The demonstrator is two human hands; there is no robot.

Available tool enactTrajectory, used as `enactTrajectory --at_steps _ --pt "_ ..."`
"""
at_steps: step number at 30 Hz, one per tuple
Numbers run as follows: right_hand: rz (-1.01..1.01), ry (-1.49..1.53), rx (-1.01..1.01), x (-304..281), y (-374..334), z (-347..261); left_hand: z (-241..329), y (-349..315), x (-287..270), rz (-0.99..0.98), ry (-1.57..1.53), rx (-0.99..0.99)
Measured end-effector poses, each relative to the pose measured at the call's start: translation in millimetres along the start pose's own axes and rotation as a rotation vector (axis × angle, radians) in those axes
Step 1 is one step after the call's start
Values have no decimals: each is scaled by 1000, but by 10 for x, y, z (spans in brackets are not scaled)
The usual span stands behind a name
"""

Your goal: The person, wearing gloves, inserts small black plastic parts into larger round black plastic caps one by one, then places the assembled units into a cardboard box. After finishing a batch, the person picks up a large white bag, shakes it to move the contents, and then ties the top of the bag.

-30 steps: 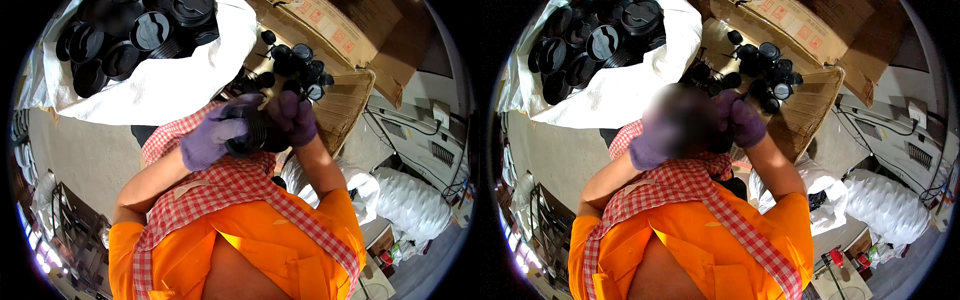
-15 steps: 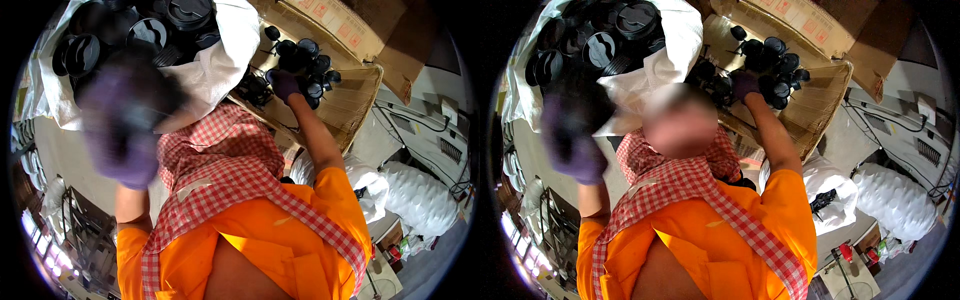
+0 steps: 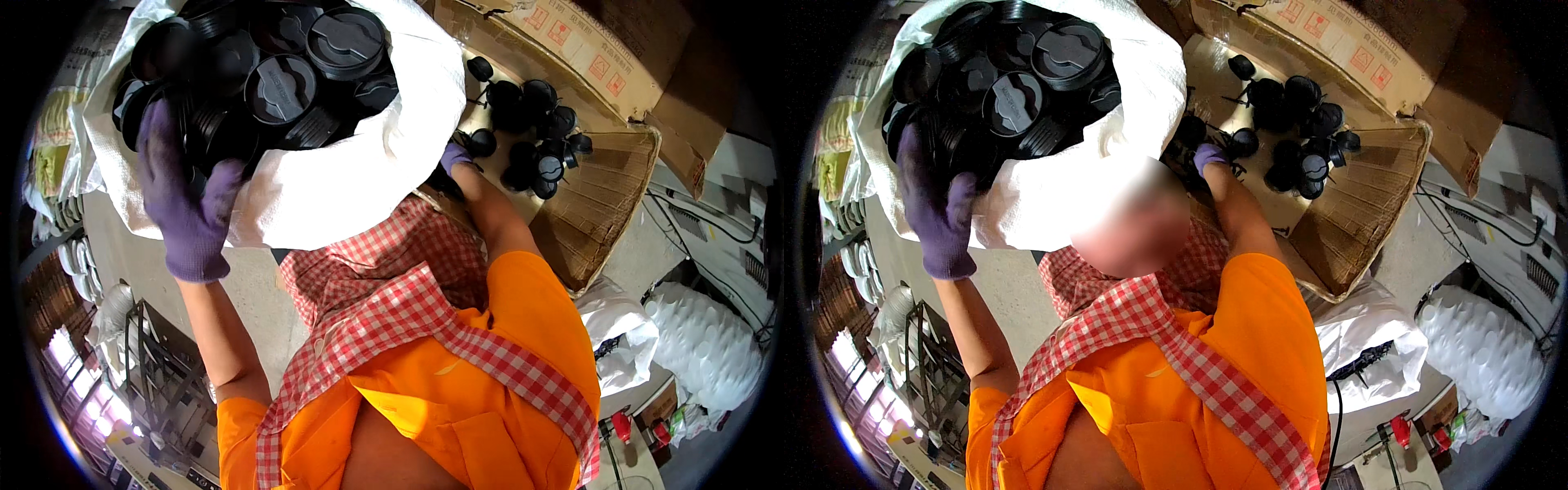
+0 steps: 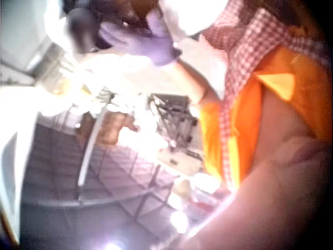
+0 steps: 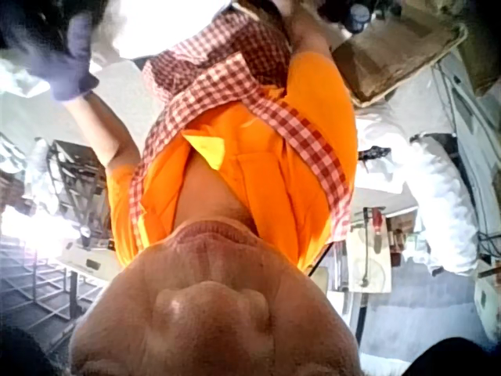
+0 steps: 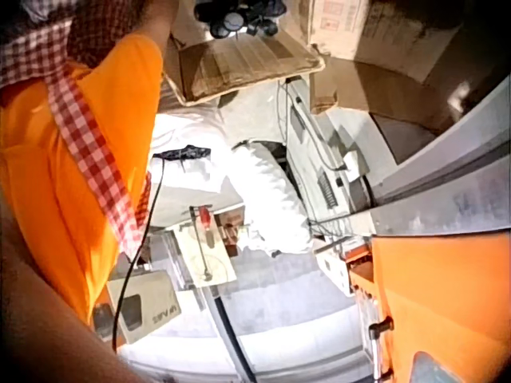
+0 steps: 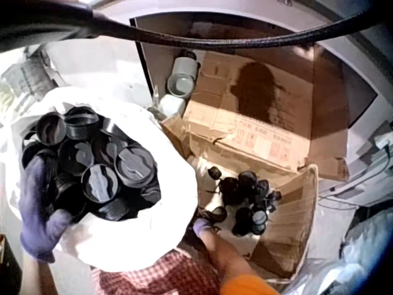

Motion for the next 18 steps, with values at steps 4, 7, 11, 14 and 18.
enactTrajectory --at_steps 4,7,11,14,18 --pt "404 88 -82 -505 -848 -56 309 -185 -55 330 -136 -276" --pt "553 165 -249 -1130 -1964 -121 635 -493 -26 -333 -868 -339" --pt "693 168 -449 -1519 -3131 -72 1217 -1003 984 -669 -1232 -475" --pt "699 45 -569 -1739 -3891 -143 1377 -840 1423 -630 -1235 -763" --pt "679 58 -666 -1672 -4194 -221 1459 -877 1560 -883 -1511 -999"
Point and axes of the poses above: each hand's wrist, its own y-axis towards the middle knuckle, its own x-axis out of the palm, z = x × y, the point moved 1 cm from there along y, towards the middle knuckle, and after that the axes turned 6 degrees about -x, right-handed, at the moved point
